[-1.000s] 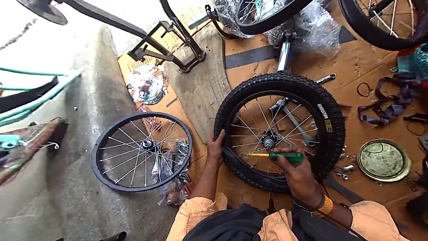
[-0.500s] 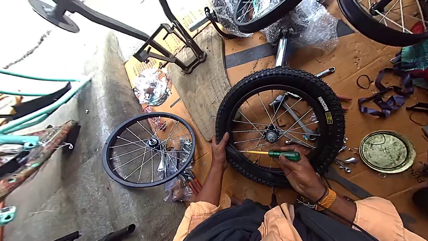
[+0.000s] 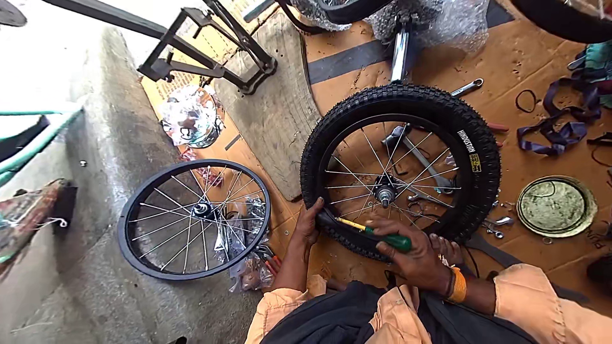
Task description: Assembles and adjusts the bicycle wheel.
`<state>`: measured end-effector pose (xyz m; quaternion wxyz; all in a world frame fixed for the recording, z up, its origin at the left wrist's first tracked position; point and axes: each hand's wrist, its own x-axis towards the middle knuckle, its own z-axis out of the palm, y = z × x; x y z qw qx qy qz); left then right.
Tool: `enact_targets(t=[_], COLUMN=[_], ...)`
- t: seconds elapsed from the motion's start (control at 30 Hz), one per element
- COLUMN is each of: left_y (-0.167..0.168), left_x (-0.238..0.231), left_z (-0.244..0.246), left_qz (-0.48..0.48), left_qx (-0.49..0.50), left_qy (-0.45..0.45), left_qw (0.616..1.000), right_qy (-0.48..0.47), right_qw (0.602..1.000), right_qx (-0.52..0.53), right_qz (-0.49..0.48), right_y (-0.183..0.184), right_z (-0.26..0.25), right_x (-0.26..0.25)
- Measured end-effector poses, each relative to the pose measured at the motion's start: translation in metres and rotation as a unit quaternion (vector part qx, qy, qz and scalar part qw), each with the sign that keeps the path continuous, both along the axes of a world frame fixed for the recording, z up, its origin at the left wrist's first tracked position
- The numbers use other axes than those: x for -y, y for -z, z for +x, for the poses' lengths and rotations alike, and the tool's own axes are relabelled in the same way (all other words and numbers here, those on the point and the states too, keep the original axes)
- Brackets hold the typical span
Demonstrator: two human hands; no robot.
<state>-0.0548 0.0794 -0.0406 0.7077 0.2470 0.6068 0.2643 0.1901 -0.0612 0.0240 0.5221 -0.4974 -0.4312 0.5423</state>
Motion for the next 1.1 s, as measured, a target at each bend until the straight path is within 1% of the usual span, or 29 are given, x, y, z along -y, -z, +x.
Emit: enact_targets(t=[0.03, 0.07, 0.13, 0.2, 0.27, 0.33, 0.37, 0.43, 0.47, 0.5, 0.57, 0.63, 0.67, 0.7, 0.77, 0.8, 0.87, 0.9, 0.93, 1.0, 1.03, 1.07, 1.1], left_y=[0.000, 0.001, 0.002, 0.001, -0.007, -0.015, -0.015, -0.001, 0.004, 0.007, 0.010, 0.006, 0.006, 0.006, 0.007, 0.008, 0.008, 0.009, 0.010, 0.010, 0.010, 0.010, 0.009], left_x=[0.001, 0.001, -0.001, -0.002, 0.000, 0.002, 0.001, -0.002, -0.003, -0.005, -0.010, -0.002, -0.003, -0.005, -0.012, -0.010, -0.006, -0.009, -0.009, -0.006, -0.006, -0.005, -0.003], left_z=[-0.002, -0.004, -0.006, -0.006, -0.007, -0.006, -0.007, -0.010, -0.012, -0.013, -0.013, -0.014, -0.011, -0.008, -0.003, -0.004, -0.008, -0.005, -0.004, -0.005, -0.004, -0.004, -0.004], left_qz=[-0.006, -0.012, -0.022, -0.029, -0.035, -0.031, -0.028, -0.022, -0.022, -0.023, -0.022, -0.029, -0.028, -0.023, -0.006, -0.004, -0.003, 0.004, 0.007, 0.010, 0.016, 0.022, 0.029], left_qx=[0.005, 0.012, 0.028, 0.031, 0.017, -0.004, -0.008, 0.013, 0.020, 0.019, 0.002, -0.033, -0.039, -0.041, -0.053, -0.059, -0.064, -0.063, -0.061, -0.060, -0.059, -0.060, -0.061], left_qy=[0.003, 0.003, 0.004, 0.002, 0.018, 0.042, 0.053, 0.058, 0.060, 0.065, 0.079, 0.086, 0.088, 0.087, 0.082, 0.079, 0.084, 0.081, 0.078, 0.066, 0.064, 0.062, 0.059], left_qw=[1.000, 1.000, 0.999, 0.999, 0.999, 0.999, 0.998, 0.998, 0.998, 0.997, 0.997, 0.995, 0.995, 0.995, 0.995, 0.995, 0.994, 0.995, 0.995, 0.996, 0.996, 0.996, 0.996], right_qy=[-0.050, -0.099, -0.177, -0.217, -0.236, -0.289, -0.331, -0.399, -0.402, -0.399, -0.424, -0.481, -0.490, -0.485, -0.460, -0.442, -0.401, -0.379, -0.347, -0.235, -0.160, -0.084, -0.014], right_qw=[0.996, 0.987, 0.964, 0.942, 0.923, 0.892, 0.867, 0.806, 0.791, 0.785, 0.765, 0.730, 0.711, 0.704, 0.703, 0.714, 0.765, 0.799, 0.843, 0.931, 0.961, 0.978, 0.984], right_qx=[0.001, 0.003, 0.020, 0.045, 0.084, 0.154, 0.192, 0.269, 0.289, 0.300, 0.327, 0.361, 0.385, 0.398, 0.409, 0.402, 0.356, 0.318, 0.264, 0.160, 0.137, 0.129, 0.124], right_qz=[0.072, 0.122, 0.197, 0.253, 0.291, 0.312, 0.320, 0.345, 0.358, 0.366, 0.357, 0.325, 0.325, 0.333, 0.357, 0.365, 0.356, 0.341, 0.314, 0.229, 0.181, 0.144, 0.126], right_y=[0.000, 0.000, -0.002, -0.008, -0.017, -0.025, -0.027, -0.015, -0.005, 0.004, 0.024, 0.050, 0.064, 0.071, 0.063, 0.050, 0.023, 0.011, -0.002, -0.030, -0.042, -0.052, -0.061], right_z=[-0.006, -0.013, -0.026, -0.043, -0.064, -0.087, -0.101, -0.131, -0.144, -0.152, -0.157, -0.161, -0.157, -0.150, -0.128, -0.118, -0.093, -0.073, -0.053, -0.010, 0.013, 0.036, 0.059], right_x=[-0.003, -0.007, -0.020, -0.034, -0.043, -0.048, -0.048, -0.044, -0.039, -0.037, -0.032, -0.017, -0.015, -0.015, -0.020, -0.017, -0.012, -0.016, -0.018, -0.016, -0.014, -0.011, -0.007])
